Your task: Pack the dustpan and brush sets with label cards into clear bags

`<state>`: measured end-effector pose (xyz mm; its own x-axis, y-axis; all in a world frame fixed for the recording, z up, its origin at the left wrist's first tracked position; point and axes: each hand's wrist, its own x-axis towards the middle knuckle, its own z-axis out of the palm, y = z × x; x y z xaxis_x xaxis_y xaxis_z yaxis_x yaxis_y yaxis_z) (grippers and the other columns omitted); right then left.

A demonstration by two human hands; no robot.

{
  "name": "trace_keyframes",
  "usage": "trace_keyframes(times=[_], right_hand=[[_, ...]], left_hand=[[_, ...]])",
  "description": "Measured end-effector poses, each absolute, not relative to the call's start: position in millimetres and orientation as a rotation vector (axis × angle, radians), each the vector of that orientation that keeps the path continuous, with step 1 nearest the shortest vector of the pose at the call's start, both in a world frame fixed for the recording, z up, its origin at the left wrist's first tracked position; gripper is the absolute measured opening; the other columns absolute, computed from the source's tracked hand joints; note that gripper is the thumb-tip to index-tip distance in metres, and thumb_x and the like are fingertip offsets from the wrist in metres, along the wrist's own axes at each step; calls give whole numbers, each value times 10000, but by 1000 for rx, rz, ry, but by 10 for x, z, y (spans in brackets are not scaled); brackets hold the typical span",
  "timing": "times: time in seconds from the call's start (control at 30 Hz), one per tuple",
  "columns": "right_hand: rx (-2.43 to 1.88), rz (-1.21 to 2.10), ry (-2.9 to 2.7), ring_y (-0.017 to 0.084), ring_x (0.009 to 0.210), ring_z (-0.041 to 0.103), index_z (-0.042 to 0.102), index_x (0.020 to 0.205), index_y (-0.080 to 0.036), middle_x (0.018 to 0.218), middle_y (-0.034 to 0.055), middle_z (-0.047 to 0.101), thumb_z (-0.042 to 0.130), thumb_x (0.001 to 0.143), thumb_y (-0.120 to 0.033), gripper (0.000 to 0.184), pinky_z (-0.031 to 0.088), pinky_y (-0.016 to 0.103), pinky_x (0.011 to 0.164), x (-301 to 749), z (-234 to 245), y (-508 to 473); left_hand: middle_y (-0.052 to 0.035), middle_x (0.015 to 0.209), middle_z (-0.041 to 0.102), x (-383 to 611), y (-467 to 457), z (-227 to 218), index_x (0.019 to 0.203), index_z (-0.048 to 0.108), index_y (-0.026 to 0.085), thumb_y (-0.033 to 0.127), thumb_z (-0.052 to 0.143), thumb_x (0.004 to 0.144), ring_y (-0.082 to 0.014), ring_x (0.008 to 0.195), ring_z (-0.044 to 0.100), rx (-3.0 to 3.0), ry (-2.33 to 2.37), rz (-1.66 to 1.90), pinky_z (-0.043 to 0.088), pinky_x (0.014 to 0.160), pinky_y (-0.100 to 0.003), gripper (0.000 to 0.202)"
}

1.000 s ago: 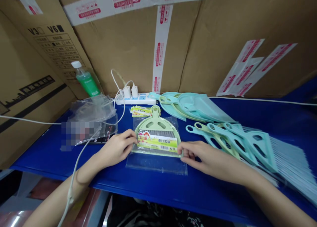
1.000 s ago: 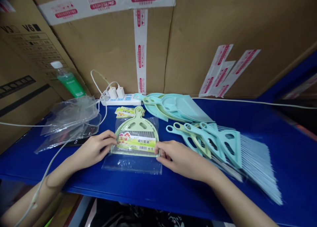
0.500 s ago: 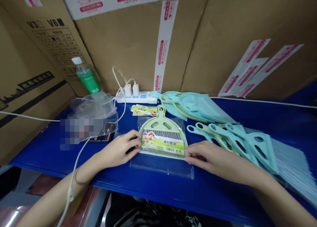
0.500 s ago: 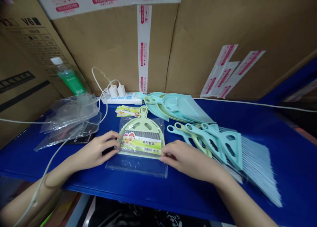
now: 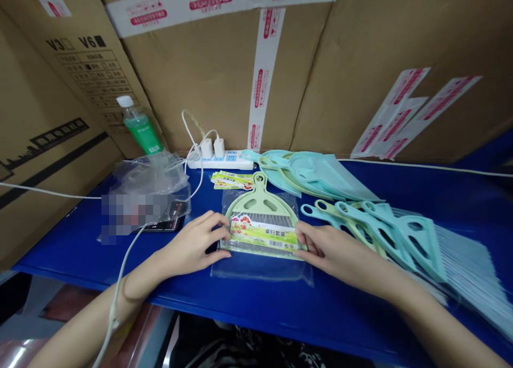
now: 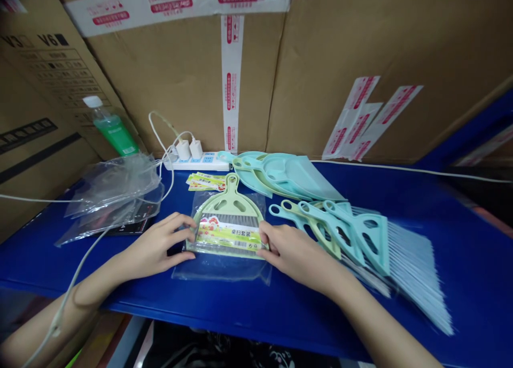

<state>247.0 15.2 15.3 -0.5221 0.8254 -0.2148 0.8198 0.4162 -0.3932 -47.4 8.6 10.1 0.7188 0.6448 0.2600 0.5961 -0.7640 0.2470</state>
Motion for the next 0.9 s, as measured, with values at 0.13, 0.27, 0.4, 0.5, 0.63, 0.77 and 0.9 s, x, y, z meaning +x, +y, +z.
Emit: trace_keyframes(times=[0.13, 0.27, 0.4, 0.5, 0.63, 0.77, 0.9], right_hand=[[-1542, 669, -2674, 168, 614, 519, 405, 773, -234, 660, -16, 538, 538, 835, -216, 148, 320, 260, 554, 2455, 193, 134], [-1527, 693, -2657, 168, 611, 524, 408, 737, -232, 658, -6, 551, 491, 881, -256, 169, 325, 259, 555, 2419, 217, 126], [-1561, 681, -2638, 162, 588, 510, 407, 718, -229, 637, -6, 548, 467, 889, -212, 182, 308, 258, 543, 2392, 201, 136], [-1558, 694, -2623, 153, 572, 503, 434, 736, -225, 617, -17, 540, 486, 861, -164, 149, 304, 254, 541, 2394, 176, 144], [-1531, 718, -2599, 148, 564, 507, 447, 738, -222, 609, -20, 541, 492, 843, -159, 130, 314, 251, 541, 2402, 157, 145], [-1514, 712, -2592, 152, 578, 525, 433, 706, -223, 617, -12, 553, 497, 835, -169, 154, 325, 251, 540, 2396, 161, 141], [-1540, 590, -2635, 150, 561, 520, 465, 702, -222, 587, -20, 524, 531, 815, -163, 143, 298, 245, 514, 2381, 183, 139]], left_hand=[[-72, 1001, 590, -450, 76, 128, 873, 576, 180, 275, 534, 900, -195, 883, 534, 2858, 971, 483, 484, 815, -352, 107], [-55, 941, 619, -420, 67, 132, 872, 586, 176, 178, 438, 929, -170, 829, 534, 2910, 858, 453, 469, 794, -306, 159], [-47, 865, 622, -407, 65, 115, 864, 593, 168, 175, 420, 937, -163, 770, 525, 2947, 865, 454, 465, 753, -290, 189], [-46, 851, 628, -412, 70, 99, 909, 604, 162, 210, 433, 944, -164, 770, 535, 2961, 860, 442, 467, 750, -291, 180], [-36, 831, 641, -427, 75, 85, 923, 616, 167, 195, 390, 957, -153, 750, 546, 2987, 842, 417, 467, 745, -288, 230], [-37, 796, 642, -443, 74, 82, 909, 630, 161, 192, 355, 966, -154, 719, 537, 3041, 826, 350, 472, 701, -283, 283], [-38, 821, 649, -451, 72, 85, 931, 623, 160, 189, 355, 965, -159, 728, 539, 3052, 800, 306, 472, 696, -279, 271]])
